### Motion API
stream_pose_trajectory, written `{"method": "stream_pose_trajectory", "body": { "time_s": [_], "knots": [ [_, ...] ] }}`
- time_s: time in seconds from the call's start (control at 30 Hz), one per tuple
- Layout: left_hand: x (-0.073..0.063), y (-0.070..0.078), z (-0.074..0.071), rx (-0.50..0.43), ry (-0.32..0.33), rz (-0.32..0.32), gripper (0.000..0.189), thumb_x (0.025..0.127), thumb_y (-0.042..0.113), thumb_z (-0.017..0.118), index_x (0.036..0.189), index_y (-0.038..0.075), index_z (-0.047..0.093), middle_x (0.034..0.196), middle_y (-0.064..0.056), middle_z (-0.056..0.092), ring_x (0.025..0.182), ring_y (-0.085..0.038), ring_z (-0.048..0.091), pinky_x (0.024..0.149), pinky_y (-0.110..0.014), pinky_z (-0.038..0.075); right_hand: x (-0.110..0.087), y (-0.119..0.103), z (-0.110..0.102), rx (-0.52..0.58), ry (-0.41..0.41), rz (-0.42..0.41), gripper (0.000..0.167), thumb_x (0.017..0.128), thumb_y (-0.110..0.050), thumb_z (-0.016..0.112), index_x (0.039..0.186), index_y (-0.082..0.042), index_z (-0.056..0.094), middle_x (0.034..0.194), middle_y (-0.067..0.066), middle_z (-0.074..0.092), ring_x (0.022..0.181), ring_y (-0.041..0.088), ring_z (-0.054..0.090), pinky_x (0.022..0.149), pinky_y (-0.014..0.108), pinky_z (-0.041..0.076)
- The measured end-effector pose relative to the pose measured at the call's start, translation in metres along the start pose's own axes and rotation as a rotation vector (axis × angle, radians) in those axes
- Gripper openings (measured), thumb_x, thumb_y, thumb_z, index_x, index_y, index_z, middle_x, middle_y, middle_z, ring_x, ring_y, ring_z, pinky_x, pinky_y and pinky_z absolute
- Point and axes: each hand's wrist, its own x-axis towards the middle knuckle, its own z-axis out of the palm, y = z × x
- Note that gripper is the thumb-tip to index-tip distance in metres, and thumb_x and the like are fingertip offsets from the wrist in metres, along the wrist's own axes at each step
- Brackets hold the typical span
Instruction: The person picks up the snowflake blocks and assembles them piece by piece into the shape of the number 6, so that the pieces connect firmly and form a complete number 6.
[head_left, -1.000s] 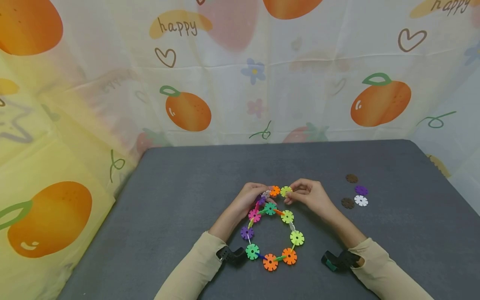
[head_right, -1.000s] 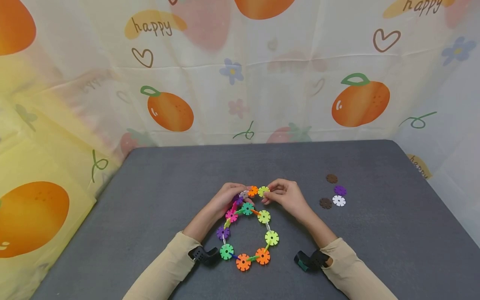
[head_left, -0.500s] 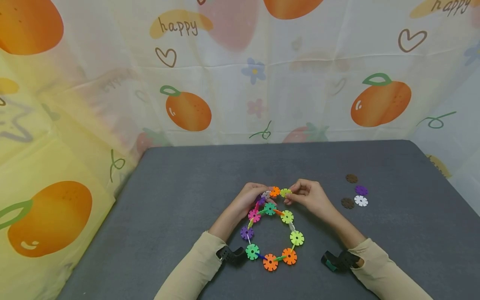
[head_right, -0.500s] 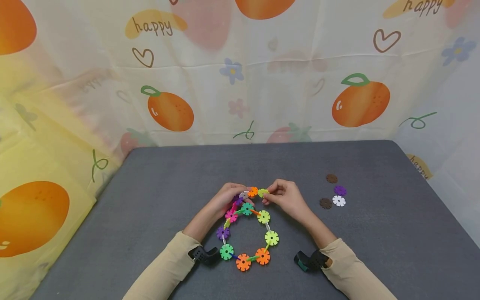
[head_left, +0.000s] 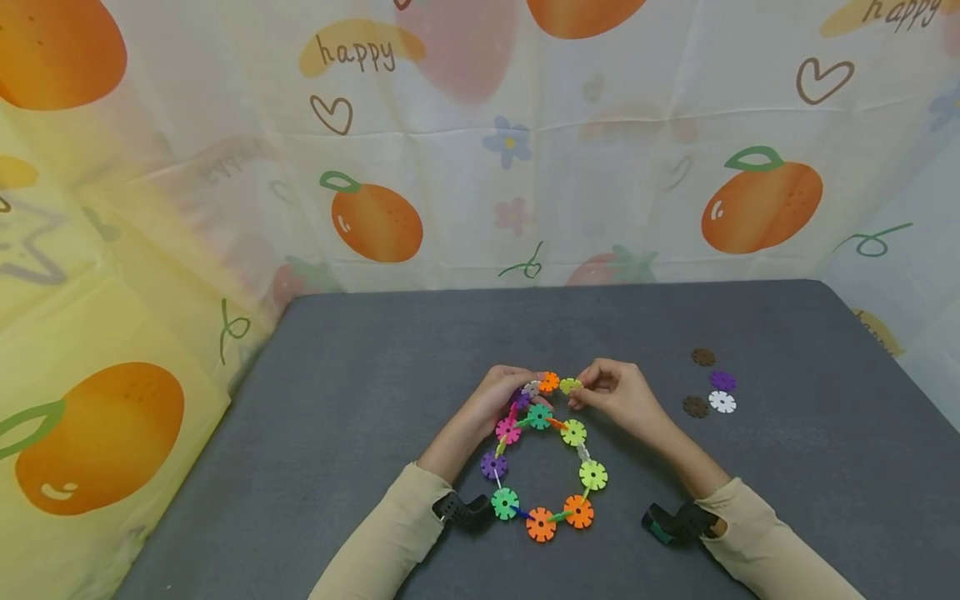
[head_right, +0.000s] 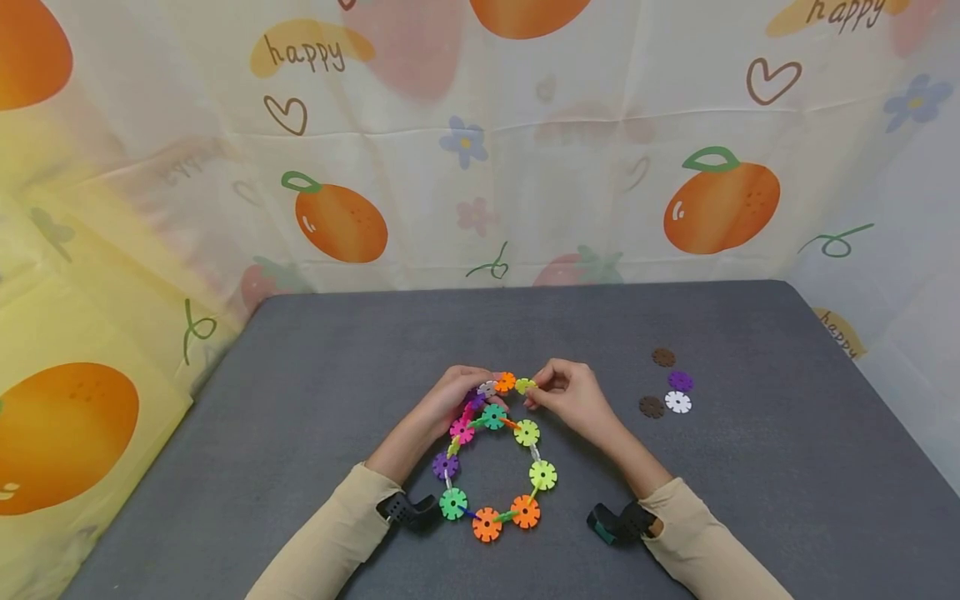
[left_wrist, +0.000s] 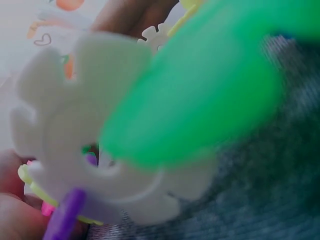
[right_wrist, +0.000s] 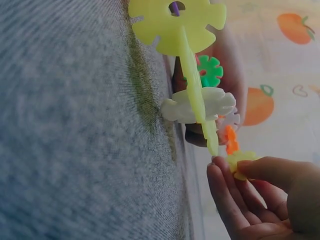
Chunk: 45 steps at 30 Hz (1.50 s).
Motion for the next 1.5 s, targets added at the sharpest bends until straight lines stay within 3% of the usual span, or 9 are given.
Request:
{"method": "stream_pose_trajectory", "body": {
  "time_s": [0.17, 0.4, 0.67, 0.77, 0.87, 1.0, 1.1, 1.3, 1.5],
  "knots": [
    [0.000, -0.001, -0.001, 0.001, -0.025, 0.003, 0.032, 0.096, 0.019, 0.058, 0.113, -0.004, 0.070, 0.121, -0.013, 0.069, 0.107, -0.015, 0.065, 0.104, -0.034, 0.050, 0.001, 0.001, 0.001, -0.019, -0.002, 0.006, 0.010, 0.089, 0.000, 0.067, 0.088, 0.008, 0.061, 0.098, 0.028, 0.066, 0.078, 0.029, 0.072, 0.070, 0.036, 0.063],
    [-0.001, -0.001, 0.000, 0.054, -0.046, 0.033, 0.032, 0.096, 0.018, 0.057, 0.109, -0.007, 0.071, 0.127, -0.014, 0.066, 0.119, -0.020, 0.060, 0.109, -0.039, 0.047, 0.000, -0.002, 0.004, -0.116, 0.005, -0.034, 0.007, 0.088, -0.001, 0.068, 0.085, 0.004, 0.063, 0.092, 0.022, 0.068, 0.077, 0.029, 0.072, 0.069, 0.031, 0.062],
    [-0.003, 0.000, 0.005, 0.007, -0.120, 0.036, 0.028, 0.098, 0.023, 0.060, 0.099, -0.002, 0.073, 0.111, -0.016, 0.072, 0.078, -0.015, 0.074, 0.090, -0.031, 0.057, -0.001, 0.004, 0.010, -0.246, 0.068, -0.136, 0.011, 0.085, 0.002, 0.071, 0.077, -0.002, 0.064, 0.084, 0.015, 0.070, 0.073, 0.019, 0.072, 0.067, 0.023, 0.061],
    [-0.004, 0.001, 0.006, -0.015, -0.120, 0.035, 0.029, 0.097, 0.026, 0.061, 0.085, 0.001, 0.069, 0.114, -0.012, 0.071, 0.080, -0.015, 0.075, 0.097, -0.032, 0.054, 0.000, 0.006, 0.009, -0.232, 0.084, -0.140, 0.009, 0.085, -0.001, 0.072, 0.080, -0.003, 0.065, 0.085, 0.014, 0.071, 0.075, 0.019, 0.072, 0.069, 0.023, 0.061],
    [-0.005, 0.002, 0.004, -0.031, -0.132, 0.025, 0.028, 0.098, 0.026, 0.059, 0.089, 0.001, 0.067, 0.118, -0.013, 0.069, 0.086, -0.019, 0.075, 0.099, -0.033, 0.054, 0.001, 0.003, 0.005, -0.227, 0.057, -0.091, 0.006, 0.087, -0.005, 0.071, 0.089, -0.002, 0.067, 0.091, 0.015, 0.071, 0.079, 0.021, 0.071, 0.071, 0.023, 0.060],
    [-0.005, 0.002, 0.002, -0.050, -0.145, 0.031, 0.028, 0.099, 0.022, 0.057, 0.115, 0.000, 0.065, 0.118, -0.016, 0.067, 0.086, -0.020, 0.075, 0.087, -0.030, 0.059, 0.003, 0.001, -0.009, -0.213, -0.053, 0.003, 0.026, 0.088, -0.007, 0.071, 0.111, 0.003, 0.064, 0.103, 0.019, 0.069, 0.088, 0.022, 0.070, 0.073, 0.025, 0.060],
    [-0.004, 0.001, 0.000, -0.061, -0.138, 0.036, 0.030, 0.099, 0.020, 0.057, 0.119, -0.001, 0.063, 0.115, -0.015, 0.067, 0.083, -0.018, 0.075, 0.083, -0.028, 0.060, 0.005, 0.002, -0.025, -0.182, -0.118, 0.050, 0.038, 0.088, -0.007, 0.071, 0.122, 0.006, 0.059, 0.109, 0.023, 0.067, 0.090, 0.017, 0.069, 0.075, 0.027, 0.060],
    [-0.001, -0.002, -0.003, -0.058, -0.103, 0.015, 0.029, 0.100, 0.020, 0.055, 0.119, 0.001, 0.065, 0.118, -0.012, 0.067, 0.083, -0.016, 0.075, 0.086, -0.026, 0.058, 0.004, 0.001, -0.064, -0.203, -0.166, 0.111, 0.038, 0.091, -0.015, 0.069, 0.121, 0.005, 0.062, 0.111, 0.023, 0.069, 0.090, 0.014, 0.071, 0.078, 0.031, 0.061],
    [-0.001, -0.002, -0.005, -0.082, -0.125, 0.017, 0.031, 0.101, 0.019, 0.053, 0.122, -0.001, 0.063, 0.123, -0.015, 0.065, 0.087, -0.017, 0.075, 0.085, -0.026, 0.059, -0.004, -0.003, -0.103, -0.338, -0.198, 0.187, 0.040, 0.090, -0.029, 0.071, 0.119, -0.003, 0.066, 0.117, 0.016, 0.069, 0.096, 0.007, 0.069, 0.083, 0.025, 0.058]
  ]
}}
